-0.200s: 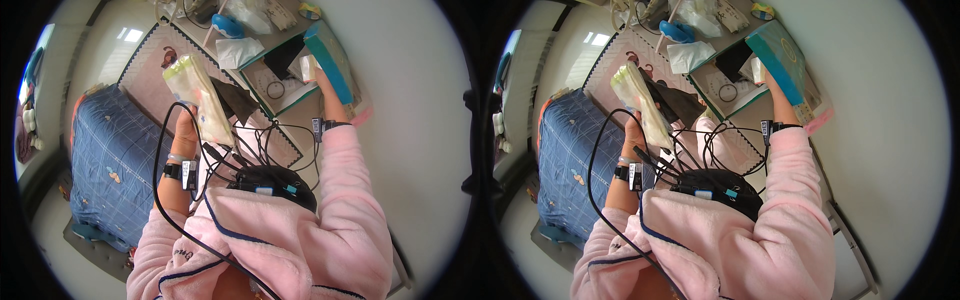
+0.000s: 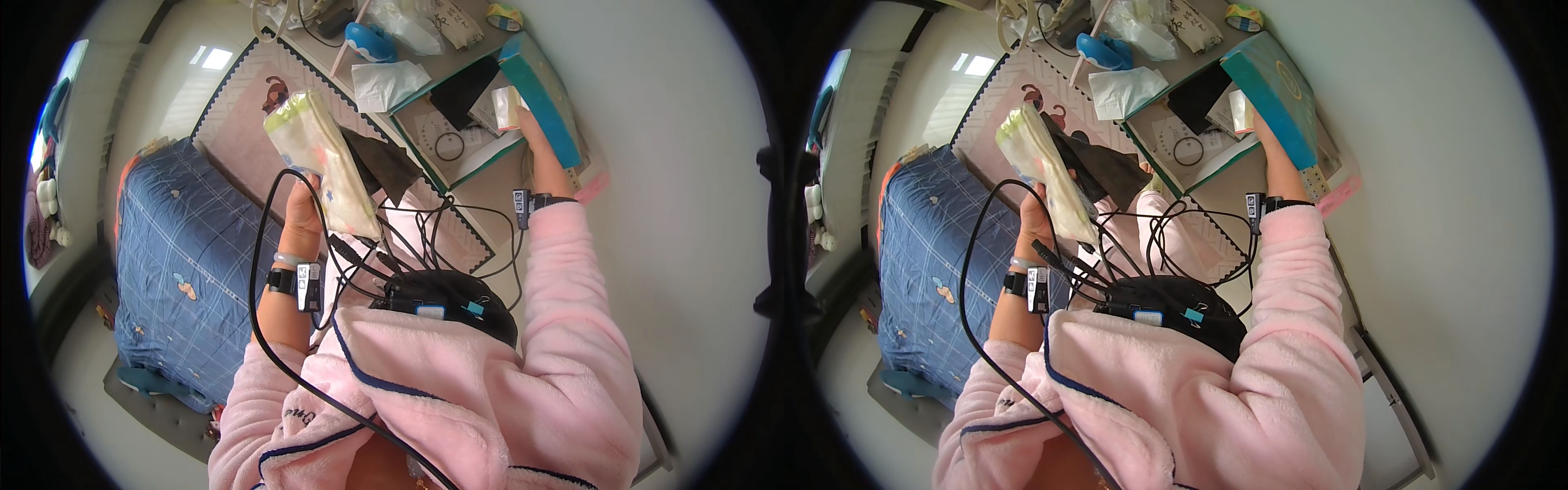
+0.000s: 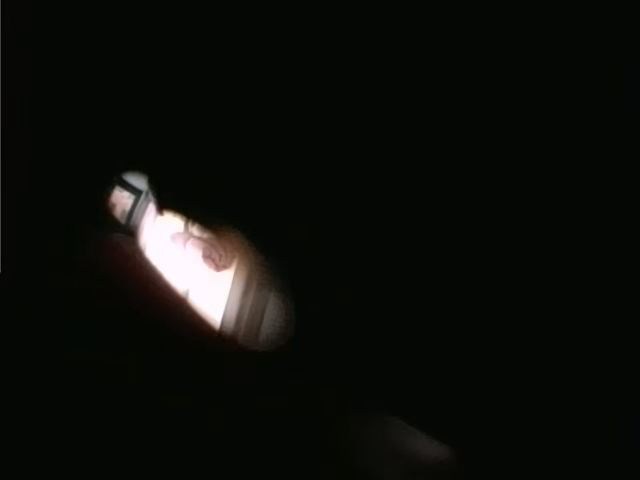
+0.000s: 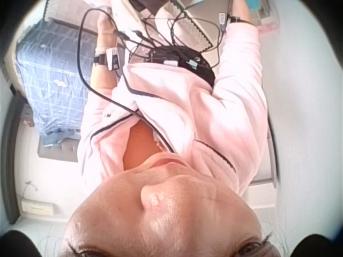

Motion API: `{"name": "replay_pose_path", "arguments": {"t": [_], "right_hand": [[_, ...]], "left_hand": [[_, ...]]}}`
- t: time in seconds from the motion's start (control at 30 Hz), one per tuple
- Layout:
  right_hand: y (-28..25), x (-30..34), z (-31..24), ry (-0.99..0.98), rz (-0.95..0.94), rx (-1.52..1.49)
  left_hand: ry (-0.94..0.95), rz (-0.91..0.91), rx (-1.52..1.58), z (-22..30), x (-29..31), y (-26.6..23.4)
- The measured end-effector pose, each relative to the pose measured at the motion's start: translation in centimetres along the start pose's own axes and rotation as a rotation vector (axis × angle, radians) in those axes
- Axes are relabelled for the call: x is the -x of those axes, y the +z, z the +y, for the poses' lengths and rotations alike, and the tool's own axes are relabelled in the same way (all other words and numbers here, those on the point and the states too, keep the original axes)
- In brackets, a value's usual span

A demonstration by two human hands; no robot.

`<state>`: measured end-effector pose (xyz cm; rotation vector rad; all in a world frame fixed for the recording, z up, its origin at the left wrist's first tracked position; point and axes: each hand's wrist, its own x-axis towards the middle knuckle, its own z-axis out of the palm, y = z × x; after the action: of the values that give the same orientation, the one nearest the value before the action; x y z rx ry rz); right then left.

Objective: The person organizes items on a cluttered desk in a bedroom. They move a tissue box, a gift bag, a plastic bag, a red feather duster, a small box, and a power strip into a drawer.

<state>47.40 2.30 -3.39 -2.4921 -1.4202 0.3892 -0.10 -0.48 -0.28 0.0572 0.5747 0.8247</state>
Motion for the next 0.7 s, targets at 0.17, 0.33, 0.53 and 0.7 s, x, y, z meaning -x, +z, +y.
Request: {"name": "replay_pose_path", "arguments": {"t": [0.17,0.33,0.53,0.7], "right_hand": [[2.6,-2.0,3.8,0.009,-0.043,-0.134],[2.1,-1.9,3.3,0.035,-0.074,-0.094],[1.1,-1.0,0.5,0.076,-0.13,-0.06],[1.4,-0.6,0.3,0.08,-0.14,-0.141]], "left_hand": [[0.009,-0.002,0.007,-0.4,0.0,-0.2],[0.002,-0.004,-0.004,-0.2,0.1,-0.5],[0.017,0.048,-0.011,-0.5,0.5,-1.6],[-0.012,0.028,0.009,-0.6,0.7,-2.3]]}}
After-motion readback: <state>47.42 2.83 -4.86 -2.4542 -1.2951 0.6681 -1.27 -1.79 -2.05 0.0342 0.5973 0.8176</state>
